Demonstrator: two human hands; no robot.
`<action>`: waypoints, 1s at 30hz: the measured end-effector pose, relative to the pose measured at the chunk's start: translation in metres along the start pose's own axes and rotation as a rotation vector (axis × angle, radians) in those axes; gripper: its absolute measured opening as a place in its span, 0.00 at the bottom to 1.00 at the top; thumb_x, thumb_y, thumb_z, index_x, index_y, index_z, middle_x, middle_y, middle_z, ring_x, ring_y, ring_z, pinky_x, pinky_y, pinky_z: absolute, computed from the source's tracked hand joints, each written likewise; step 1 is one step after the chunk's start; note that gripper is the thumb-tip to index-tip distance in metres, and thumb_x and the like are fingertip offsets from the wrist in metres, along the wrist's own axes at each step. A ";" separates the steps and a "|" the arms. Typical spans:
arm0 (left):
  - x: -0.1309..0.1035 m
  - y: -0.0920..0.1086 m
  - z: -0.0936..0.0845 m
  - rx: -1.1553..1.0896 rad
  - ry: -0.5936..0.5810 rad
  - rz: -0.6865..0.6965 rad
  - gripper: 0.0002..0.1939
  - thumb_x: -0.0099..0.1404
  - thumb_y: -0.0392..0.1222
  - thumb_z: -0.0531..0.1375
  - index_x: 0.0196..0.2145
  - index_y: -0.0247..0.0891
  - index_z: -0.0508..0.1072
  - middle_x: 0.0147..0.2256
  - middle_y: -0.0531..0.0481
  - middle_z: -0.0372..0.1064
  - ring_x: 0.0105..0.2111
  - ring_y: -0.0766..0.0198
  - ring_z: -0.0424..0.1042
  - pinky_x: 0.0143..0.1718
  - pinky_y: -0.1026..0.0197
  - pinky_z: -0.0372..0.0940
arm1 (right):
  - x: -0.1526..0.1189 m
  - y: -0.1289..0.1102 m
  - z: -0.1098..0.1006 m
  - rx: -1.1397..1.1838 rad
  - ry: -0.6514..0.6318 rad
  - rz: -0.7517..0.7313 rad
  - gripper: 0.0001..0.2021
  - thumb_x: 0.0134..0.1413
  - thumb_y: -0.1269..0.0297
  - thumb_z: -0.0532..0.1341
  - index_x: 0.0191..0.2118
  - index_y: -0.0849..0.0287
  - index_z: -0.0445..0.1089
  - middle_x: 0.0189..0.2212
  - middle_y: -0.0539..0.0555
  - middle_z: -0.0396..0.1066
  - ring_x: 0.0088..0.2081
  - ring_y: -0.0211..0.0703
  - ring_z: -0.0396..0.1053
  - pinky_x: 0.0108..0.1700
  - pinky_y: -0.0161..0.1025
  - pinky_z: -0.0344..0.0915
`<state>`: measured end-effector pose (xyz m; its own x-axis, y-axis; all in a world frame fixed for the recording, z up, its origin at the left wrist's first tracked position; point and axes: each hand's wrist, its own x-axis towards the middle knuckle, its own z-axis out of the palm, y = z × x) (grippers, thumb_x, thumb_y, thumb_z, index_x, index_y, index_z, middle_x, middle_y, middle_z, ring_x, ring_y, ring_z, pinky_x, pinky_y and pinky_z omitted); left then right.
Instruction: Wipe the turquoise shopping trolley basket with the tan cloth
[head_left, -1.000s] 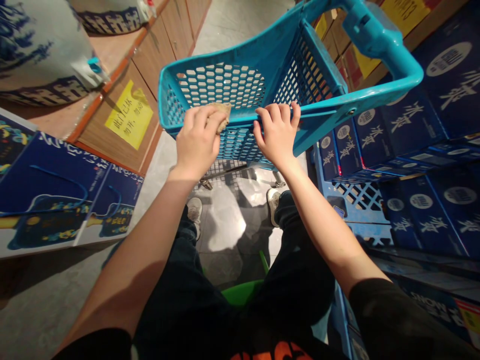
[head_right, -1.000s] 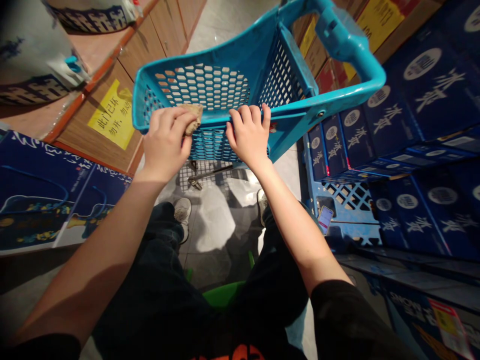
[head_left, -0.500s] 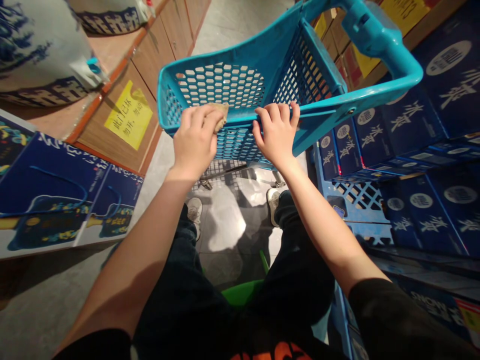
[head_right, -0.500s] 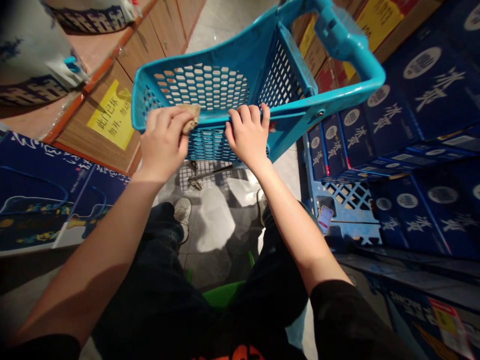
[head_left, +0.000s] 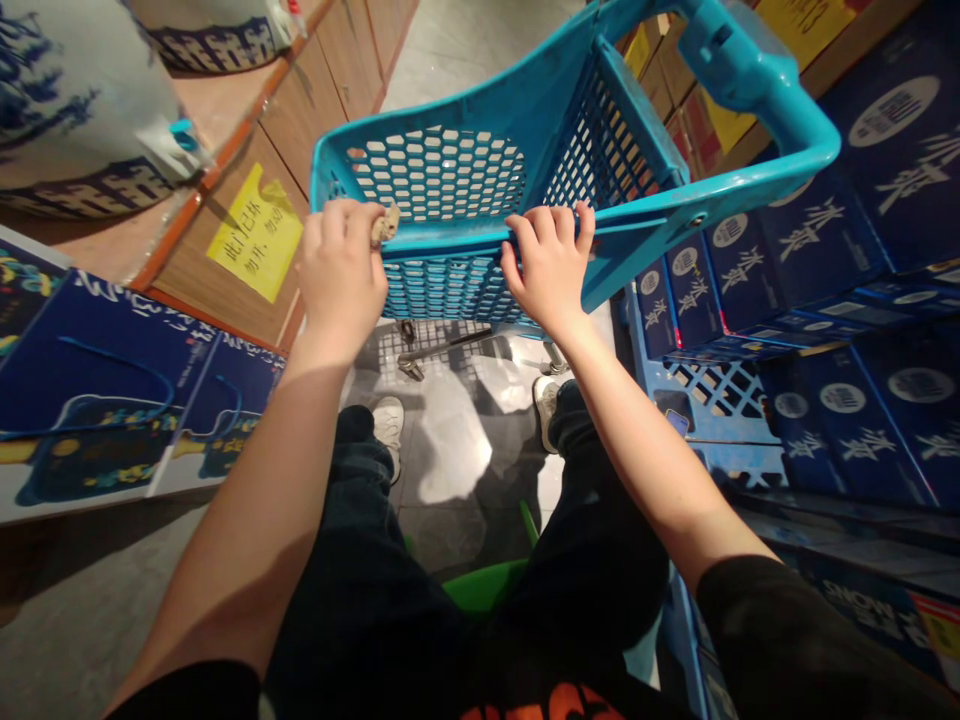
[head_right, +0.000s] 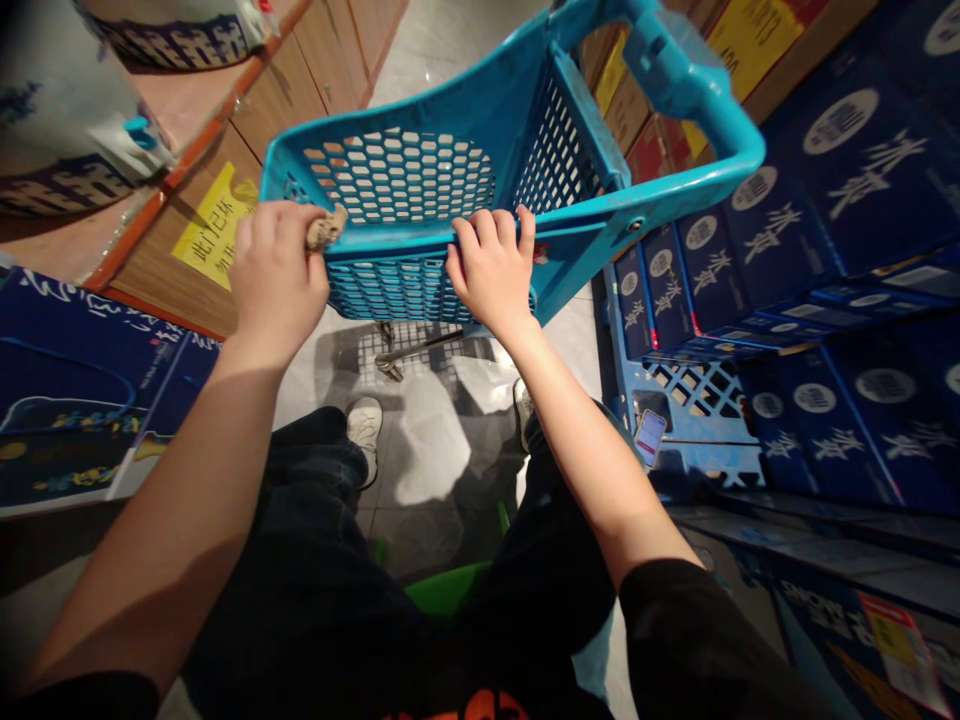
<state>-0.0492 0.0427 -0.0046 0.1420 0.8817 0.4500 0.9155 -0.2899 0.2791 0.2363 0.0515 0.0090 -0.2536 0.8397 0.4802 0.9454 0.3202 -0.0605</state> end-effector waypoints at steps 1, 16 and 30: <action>-0.003 0.010 -0.003 -0.013 -0.009 0.030 0.37 0.73 0.44 0.59 0.76 0.57 0.56 0.70 0.56 0.68 0.78 0.41 0.51 0.71 0.29 0.64 | 0.000 0.000 -0.001 0.001 0.000 0.004 0.23 0.78 0.57 0.48 0.65 0.56 0.74 0.62 0.65 0.76 0.70 0.66 0.68 0.81 0.77 0.48; 0.003 -0.031 0.011 0.038 0.125 -0.143 0.19 0.82 0.48 0.53 0.67 0.58 0.62 0.64 0.62 0.68 0.66 0.49 0.65 0.69 0.30 0.66 | -0.001 0.000 -0.002 0.045 0.013 0.011 0.22 0.76 0.58 0.51 0.64 0.56 0.75 0.62 0.65 0.77 0.69 0.67 0.68 0.81 0.78 0.47; -0.005 0.022 -0.019 -0.091 0.007 0.029 0.39 0.71 0.47 0.58 0.77 0.63 0.58 0.72 0.56 0.69 0.77 0.39 0.59 0.69 0.27 0.69 | -0.002 0.003 -0.001 0.024 0.012 0.004 0.22 0.75 0.59 0.51 0.64 0.56 0.75 0.61 0.65 0.77 0.69 0.66 0.68 0.80 0.78 0.48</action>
<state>-0.0369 0.0249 0.0155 0.1648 0.8702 0.4644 0.8730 -0.3478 0.3419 0.2400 0.0505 0.0090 -0.2469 0.8356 0.4908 0.9413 0.3270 -0.0832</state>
